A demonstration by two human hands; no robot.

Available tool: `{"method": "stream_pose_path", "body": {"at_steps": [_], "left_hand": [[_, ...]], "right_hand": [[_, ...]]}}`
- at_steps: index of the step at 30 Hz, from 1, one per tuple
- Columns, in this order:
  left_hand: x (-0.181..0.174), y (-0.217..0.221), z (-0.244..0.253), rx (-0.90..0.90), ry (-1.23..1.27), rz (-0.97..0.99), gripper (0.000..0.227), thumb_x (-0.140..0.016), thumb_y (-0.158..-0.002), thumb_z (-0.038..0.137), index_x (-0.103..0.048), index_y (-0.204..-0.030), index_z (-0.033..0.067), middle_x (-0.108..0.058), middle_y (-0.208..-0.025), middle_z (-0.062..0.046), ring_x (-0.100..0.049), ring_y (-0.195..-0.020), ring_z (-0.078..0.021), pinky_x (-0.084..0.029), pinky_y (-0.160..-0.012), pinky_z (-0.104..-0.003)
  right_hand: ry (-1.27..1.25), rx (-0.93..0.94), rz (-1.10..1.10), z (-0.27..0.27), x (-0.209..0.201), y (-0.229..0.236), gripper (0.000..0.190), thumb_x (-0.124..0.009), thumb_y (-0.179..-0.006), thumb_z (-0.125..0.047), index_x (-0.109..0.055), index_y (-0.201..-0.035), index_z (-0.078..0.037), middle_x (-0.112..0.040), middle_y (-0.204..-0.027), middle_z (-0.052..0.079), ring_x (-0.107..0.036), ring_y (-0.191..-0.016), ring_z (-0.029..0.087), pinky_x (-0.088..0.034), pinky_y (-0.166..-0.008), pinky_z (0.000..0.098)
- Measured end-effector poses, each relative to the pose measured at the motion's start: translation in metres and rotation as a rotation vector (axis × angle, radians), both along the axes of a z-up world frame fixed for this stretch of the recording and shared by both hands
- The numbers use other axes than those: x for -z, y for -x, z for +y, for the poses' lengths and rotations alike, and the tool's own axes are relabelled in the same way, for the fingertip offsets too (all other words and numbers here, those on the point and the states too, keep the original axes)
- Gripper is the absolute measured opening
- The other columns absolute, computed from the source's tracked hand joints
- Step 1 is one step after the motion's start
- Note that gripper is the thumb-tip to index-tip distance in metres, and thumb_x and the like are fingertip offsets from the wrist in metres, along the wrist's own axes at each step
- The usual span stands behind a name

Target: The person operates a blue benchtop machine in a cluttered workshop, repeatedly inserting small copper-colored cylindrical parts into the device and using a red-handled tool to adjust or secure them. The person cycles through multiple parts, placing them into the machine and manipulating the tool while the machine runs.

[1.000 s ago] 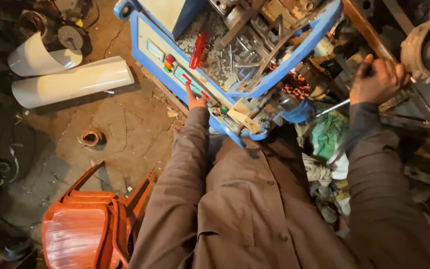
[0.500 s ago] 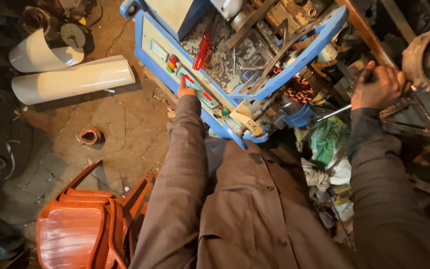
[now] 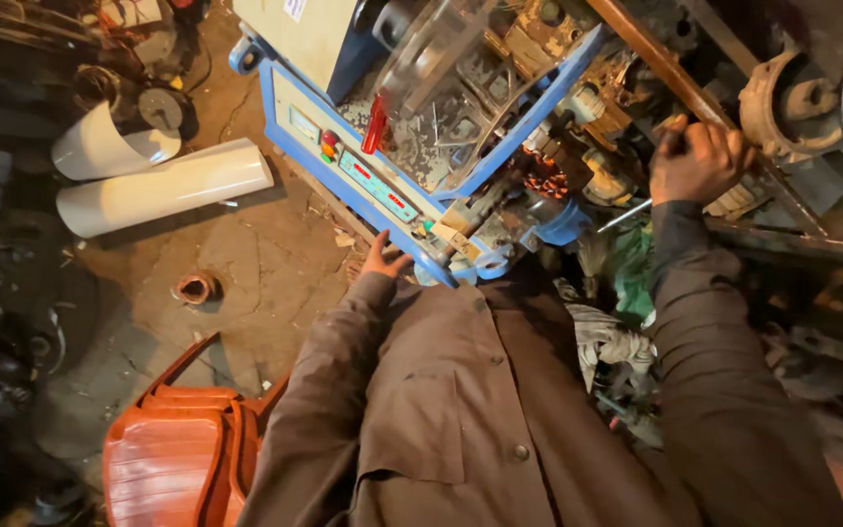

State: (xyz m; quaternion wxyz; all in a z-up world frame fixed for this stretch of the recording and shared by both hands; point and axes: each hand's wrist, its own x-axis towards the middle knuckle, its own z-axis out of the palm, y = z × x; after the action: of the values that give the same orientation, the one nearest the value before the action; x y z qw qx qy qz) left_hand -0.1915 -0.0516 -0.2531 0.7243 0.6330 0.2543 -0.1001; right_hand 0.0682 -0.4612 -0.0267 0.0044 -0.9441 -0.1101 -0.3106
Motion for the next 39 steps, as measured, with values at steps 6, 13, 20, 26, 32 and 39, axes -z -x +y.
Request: {"method": "stream_pose_path", "body": {"at_steps": [6,13,20,26,32,39], "left_hand": [[-0.074,-0.029,-0.031,0.173,-0.404,-0.398,0.117,-0.096,-0.064,0.038,-0.031,-0.156,0.0062,-0.042,-0.151,-0.024,-0.054,-0.131,-0.0371,-0.055,-0.095,-0.045],[-0.104,-0.068,-0.042,0.164,-0.618,-0.51,0.096,-0.093,-0.073,0.029,-0.045,-0.152,0.0071,-0.056,-0.142,-0.019,-0.058,-0.128,-0.0342,-0.051,-0.108,-0.043],[-0.083,-0.071,-0.035,0.205,-0.589,-0.465,0.091,-0.09,-0.068,0.025,-0.049,-0.147,0.0061,-0.059,-0.133,-0.017,-0.061,-0.121,-0.0331,-0.054,-0.1,-0.041],[-0.099,-0.069,-0.041,0.182,-0.66,-0.543,0.1,-0.092,-0.069,0.03,-0.04,-0.149,0.0012,-0.054,-0.138,-0.025,-0.056,-0.127,-0.0414,-0.05,-0.104,-0.046],[-0.12,-0.071,-0.038,0.256,-0.615,-0.425,0.099,-0.089,-0.075,0.041,-0.037,-0.148,-0.0008,-0.054,-0.136,-0.028,-0.058,-0.125,-0.0421,-0.05,-0.102,-0.047],[-0.127,-0.073,-0.033,0.354,-0.657,-0.238,0.085,-0.078,-0.084,0.042,-0.039,-0.15,0.0047,-0.054,-0.142,-0.022,-0.061,-0.125,-0.0389,-0.052,-0.098,-0.045]], "right_hand": [[-0.03,0.007,-0.025,0.005,-0.002,0.003,0.031,-0.064,-0.102,-0.016,-0.06,-0.073,-0.009,-0.069,-0.094,0.007,-0.062,-0.098,0.029,-0.045,-0.108,0.0525],[-0.049,0.003,-0.011,-0.001,0.003,0.003,0.028,-0.065,-0.101,-0.016,-0.062,-0.074,-0.009,-0.069,-0.088,0.007,-0.062,-0.095,0.031,-0.043,-0.108,0.0567],[-0.028,-0.002,-0.06,-0.006,0.012,0.0,0.032,-0.066,-0.104,-0.018,-0.063,-0.073,-0.009,-0.07,-0.089,0.005,-0.062,-0.096,0.029,-0.044,-0.107,0.057],[-0.056,-0.024,-0.053,-0.002,0.01,0.0,0.027,-0.065,-0.1,-0.015,-0.063,-0.073,-0.009,-0.07,-0.09,0.005,-0.063,-0.096,0.029,-0.045,-0.101,0.0539],[-0.069,-0.006,-0.027,0.002,0.003,-0.001,0.03,-0.066,-0.101,-0.017,-0.06,-0.073,-0.009,-0.066,-0.086,0.007,-0.06,-0.094,0.031,-0.046,-0.099,0.0517],[-0.023,0.026,-0.088,0.005,0.0,0.001,0.032,-0.07,-0.103,-0.021,-0.06,-0.074,-0.011,-0.066,-0.085,0.006,-0.06,-0.093,0.03,-0.046,-0.099,0.0525]]}}
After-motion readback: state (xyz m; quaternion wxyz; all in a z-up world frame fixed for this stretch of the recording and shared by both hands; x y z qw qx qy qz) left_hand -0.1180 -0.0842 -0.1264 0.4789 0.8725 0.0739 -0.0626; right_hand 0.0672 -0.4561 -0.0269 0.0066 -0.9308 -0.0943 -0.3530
